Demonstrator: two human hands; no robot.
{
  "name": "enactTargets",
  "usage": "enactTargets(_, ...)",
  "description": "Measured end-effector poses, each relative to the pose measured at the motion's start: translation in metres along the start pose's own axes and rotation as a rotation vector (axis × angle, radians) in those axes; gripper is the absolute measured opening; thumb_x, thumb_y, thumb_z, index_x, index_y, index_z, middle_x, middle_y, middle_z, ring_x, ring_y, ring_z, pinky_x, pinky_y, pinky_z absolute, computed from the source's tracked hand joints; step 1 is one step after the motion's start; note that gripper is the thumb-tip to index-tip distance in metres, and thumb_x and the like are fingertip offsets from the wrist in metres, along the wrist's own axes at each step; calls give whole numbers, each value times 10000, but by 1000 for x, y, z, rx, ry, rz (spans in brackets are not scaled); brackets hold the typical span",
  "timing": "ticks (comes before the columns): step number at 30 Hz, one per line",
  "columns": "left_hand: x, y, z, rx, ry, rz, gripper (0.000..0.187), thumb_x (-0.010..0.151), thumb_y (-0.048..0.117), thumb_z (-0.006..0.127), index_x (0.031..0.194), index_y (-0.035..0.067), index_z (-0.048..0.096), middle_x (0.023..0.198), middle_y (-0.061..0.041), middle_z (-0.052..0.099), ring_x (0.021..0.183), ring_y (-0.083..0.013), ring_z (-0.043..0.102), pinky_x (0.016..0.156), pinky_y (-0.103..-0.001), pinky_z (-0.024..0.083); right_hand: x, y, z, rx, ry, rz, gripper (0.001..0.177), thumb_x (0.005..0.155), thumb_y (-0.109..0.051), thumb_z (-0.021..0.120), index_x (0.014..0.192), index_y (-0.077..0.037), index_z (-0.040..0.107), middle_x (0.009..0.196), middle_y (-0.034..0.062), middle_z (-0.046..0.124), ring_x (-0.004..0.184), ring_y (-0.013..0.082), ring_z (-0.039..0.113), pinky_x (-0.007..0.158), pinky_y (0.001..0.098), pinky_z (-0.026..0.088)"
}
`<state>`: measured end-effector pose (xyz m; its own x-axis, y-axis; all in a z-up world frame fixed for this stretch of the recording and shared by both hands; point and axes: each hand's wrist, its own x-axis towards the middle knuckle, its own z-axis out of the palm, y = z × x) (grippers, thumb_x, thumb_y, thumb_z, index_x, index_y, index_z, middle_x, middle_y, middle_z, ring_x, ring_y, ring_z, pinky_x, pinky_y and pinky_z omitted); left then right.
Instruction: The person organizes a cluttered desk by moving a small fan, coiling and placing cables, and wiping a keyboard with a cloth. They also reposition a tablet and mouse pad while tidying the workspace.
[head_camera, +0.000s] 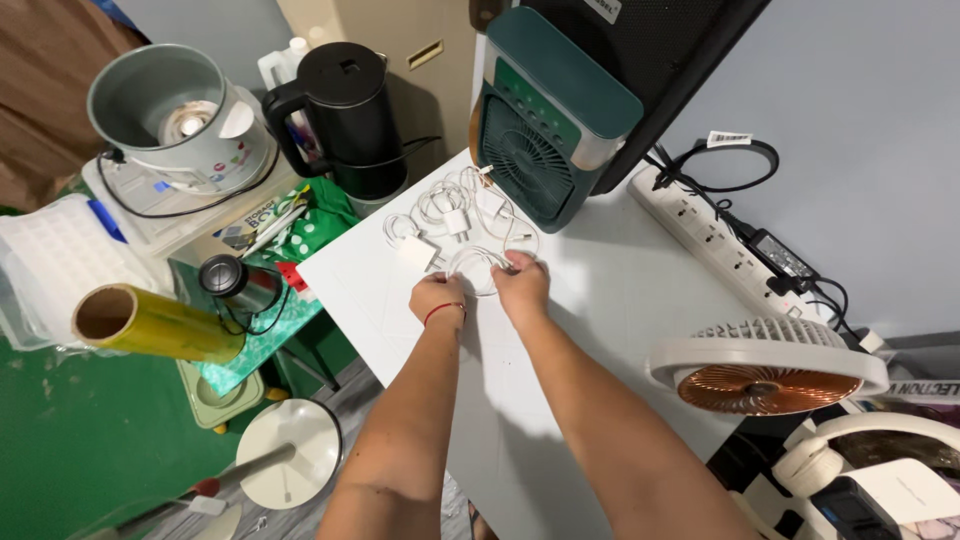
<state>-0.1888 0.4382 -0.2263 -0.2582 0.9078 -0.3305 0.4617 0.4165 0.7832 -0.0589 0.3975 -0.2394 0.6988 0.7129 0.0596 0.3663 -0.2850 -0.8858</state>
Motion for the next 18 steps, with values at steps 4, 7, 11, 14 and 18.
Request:
enactTargets(4, 2, 8, 2, -61, 31, -72, 250, 797, 297, 823, 873, 64, 779, 811, -105, 770, 766, -242, 740, 807, -346, 568, -5, -6, 0, -49, 38, -12, 484, 728, -195, 882, 1170, -67, 730, 1145, 147, 638, 883, 214, 694, 812, 324, 582)
enactTargets(7, 10, 4, 12, -248, -28, -213, 266, 798, 291, 799, 913, 66, 716, 759, -141, 759, 723, -267, 769, 754, -389, 611, -5, -12, -1, 16, -34, 37, 563, 704, -194, 874, 1225, -79, 694, 1157, 125, 633, 845, 209, 709, 798, 330, 593)
enactTargets(11, 30, -25, 37, -125, 151, -120, 339, 742, 294, 833, 937, 49, 705, 816, -165, 732, 763, -312, 736, 758, -413, 588, -12, -8, -11, -9, -48, -37, 609, 692, -174, 889, 1252, -82, 667, 1118, 114, 642, 854, 221, 688, 769, 339, 581)
enactTargets(14, 36, -53, 38, -117, 409, 227, 251, 857, 243, 720, 926, 2, 708, 873, -213, 736, 803, -342, 716, 768, -437, 576, -34, -5, -23, 46, -60, -51, 560, 717, -164, 875, 1225, -94, 647, 1046, 90, 687, 853, 206, 694, 780, 324, 579)
enactTargets(18, -7, -56, 18, -24, 353, 433, 273, 1043, 235, 595, 938, -12, 644, 794, -173, 705, 686, -342, 670, 620, -463, 534, -85, -13, -81, 205, -249, -57, 309, 841, -176, 757, 1142, -128, 703, 965, 51, 755, 877, 159, 733, 755, 317, 589)
